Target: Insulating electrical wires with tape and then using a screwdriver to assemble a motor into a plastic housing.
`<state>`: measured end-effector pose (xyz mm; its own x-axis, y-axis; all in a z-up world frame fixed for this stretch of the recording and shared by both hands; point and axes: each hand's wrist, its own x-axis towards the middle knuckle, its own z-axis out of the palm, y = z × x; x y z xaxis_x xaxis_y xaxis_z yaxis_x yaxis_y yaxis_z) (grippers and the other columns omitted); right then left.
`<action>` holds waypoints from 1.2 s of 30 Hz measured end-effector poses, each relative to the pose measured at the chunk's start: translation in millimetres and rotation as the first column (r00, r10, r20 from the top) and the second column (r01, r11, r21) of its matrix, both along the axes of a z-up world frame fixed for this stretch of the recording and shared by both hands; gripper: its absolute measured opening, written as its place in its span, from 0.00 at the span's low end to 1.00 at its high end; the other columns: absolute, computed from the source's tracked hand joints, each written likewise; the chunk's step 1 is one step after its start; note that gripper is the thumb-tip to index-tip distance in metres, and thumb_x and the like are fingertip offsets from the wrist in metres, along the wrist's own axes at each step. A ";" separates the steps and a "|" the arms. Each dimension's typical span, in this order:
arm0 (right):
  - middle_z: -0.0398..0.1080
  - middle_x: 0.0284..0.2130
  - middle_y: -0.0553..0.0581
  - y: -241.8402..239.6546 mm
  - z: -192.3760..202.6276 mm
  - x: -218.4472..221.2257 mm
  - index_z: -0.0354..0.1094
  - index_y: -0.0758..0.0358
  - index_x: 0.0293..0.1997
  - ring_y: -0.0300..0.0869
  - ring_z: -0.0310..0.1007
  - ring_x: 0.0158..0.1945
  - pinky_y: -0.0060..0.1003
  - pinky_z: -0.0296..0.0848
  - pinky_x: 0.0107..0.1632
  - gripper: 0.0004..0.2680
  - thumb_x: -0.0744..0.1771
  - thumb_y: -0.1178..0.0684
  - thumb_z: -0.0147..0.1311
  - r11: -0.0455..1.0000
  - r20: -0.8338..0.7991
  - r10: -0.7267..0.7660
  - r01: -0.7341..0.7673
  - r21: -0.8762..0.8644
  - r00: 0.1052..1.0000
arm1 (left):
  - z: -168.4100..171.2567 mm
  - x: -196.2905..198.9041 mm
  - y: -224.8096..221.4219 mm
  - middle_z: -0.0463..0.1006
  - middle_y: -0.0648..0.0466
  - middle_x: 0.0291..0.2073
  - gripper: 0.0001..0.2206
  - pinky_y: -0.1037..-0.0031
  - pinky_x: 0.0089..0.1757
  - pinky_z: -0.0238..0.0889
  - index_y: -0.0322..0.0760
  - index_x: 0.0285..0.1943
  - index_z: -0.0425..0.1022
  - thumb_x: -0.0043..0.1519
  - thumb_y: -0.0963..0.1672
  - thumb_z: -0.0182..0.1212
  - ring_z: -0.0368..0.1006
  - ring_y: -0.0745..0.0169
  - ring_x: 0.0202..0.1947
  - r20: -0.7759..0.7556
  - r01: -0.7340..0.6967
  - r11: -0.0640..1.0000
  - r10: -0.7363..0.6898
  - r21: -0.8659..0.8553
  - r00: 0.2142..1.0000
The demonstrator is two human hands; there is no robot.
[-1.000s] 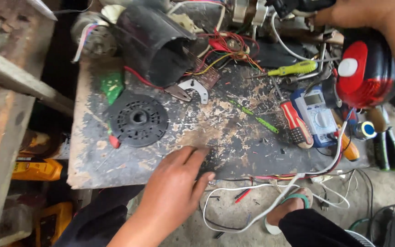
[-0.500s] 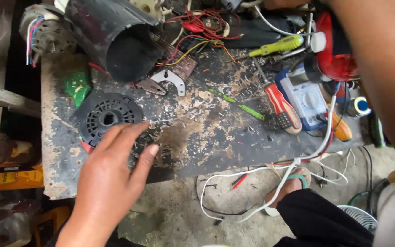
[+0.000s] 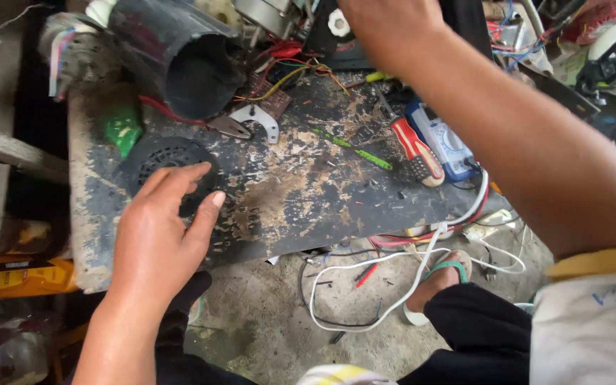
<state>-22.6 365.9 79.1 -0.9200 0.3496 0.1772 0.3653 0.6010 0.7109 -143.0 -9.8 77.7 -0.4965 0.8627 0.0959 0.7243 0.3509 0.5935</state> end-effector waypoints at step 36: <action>0.70 0.48 0.63 -197.1 -93.6 62.0 0.71 0.69 0.55 0.52 0.67 0.54 0.51 0.71 0.56 0.11 0.67 0.63 0.52 0.502 -0.657 -0.125 -0.524 -0.688 0.743 | -53.3 -27.1 5.1 0.63 0.36 0.63 0.36 0.45 0.52 0.63 0.43 0.70 0.65 0.52 0.51 0.75 0.62 0.31 0.62 -0.198 0.105 0.981 -0.136 -0.163 0.971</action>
